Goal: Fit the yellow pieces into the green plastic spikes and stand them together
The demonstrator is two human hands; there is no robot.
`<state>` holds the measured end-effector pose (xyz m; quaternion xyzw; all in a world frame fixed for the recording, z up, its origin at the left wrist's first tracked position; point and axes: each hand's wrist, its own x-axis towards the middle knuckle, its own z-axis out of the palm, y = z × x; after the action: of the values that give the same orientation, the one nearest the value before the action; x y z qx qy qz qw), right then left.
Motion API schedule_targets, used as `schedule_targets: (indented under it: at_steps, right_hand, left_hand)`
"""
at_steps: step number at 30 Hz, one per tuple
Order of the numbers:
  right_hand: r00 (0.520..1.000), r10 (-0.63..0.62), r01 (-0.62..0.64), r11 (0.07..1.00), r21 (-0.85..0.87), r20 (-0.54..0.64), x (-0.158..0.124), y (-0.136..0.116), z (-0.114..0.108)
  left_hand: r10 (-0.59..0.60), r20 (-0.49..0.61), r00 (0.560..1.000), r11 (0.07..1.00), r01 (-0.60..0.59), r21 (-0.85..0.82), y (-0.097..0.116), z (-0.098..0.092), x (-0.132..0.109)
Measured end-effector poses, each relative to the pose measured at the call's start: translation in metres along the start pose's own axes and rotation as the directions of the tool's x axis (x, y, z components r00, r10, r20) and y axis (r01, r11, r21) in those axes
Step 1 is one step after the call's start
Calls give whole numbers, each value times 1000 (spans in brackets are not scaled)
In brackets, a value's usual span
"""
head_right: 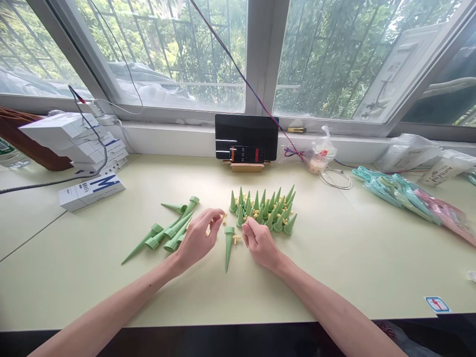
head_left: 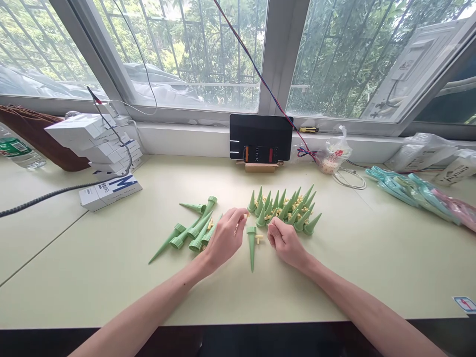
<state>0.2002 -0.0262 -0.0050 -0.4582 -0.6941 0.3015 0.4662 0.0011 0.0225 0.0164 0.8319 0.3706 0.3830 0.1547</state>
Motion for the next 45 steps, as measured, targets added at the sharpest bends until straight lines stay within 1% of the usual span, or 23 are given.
schedule_targets:
  at_steps: [4, 7, 12, 16, 19, 23, 26, 30, 36, 41, 45]
  right_hand:
    - [1000, 9, -10, 999, 31, 19, 0, -5, -1]
    - [1000, 1, -2, 999, 33, 21, -1, -7, -2]
    - [997, -55, 58, 997, -53, 51, -3, -5, -2]
    - [992, -104, 112, 986, -122, 68, -5, -1, 1]
    - [996, -72, 79, 990, -120, 59, -4, 1, 2]
    - [999, -37, 36, 994, -103, -1, -2, -3, 0]
    - [998, -50, 48, 996, -77, -26, -1, -8, 0]
    - [998, -51, 50, 998, -37, -24, -1, -14, 0]
    - [995, -99, 96, 992, -78, -33, 0, -13, 0]
    - [991, -132, 130, 988, -83, -17, 1, -12, -1]
    - [995, -100, 98, 994, -58, -30, 1, -12, -1]
  left_hand:
    - [48, 26, 998, 998, -47, -45, 3, 5, -4]
    - [52, 14, 999, 997, -51, -54, 4, 6, -6]
    - [38, -26, 999, 995, -40, -86, 5, 7, -6]
    - [51, -43, 998, 993, -56, -103, 4, 9, -8]
    - [60, -49, 997, 992, -65, -105, 4, 10, -10]
    - [110, -57, 992, 986, -116, -118, 5, 10, -10]
    - [154, -47, 987, 977, -159, -139, 5, 10, -9]
    - [175, -5, 985, 972, -173, -162, 7, 11, -10]
    - [216, 25, 976, 966, -209, -155, 11, 9, -12]
    - [211, 28, 977, 967, -204, -154, 12, 9, -12]
    - [189, 13, 982, 968, -184, -170, 9, 10, -13]
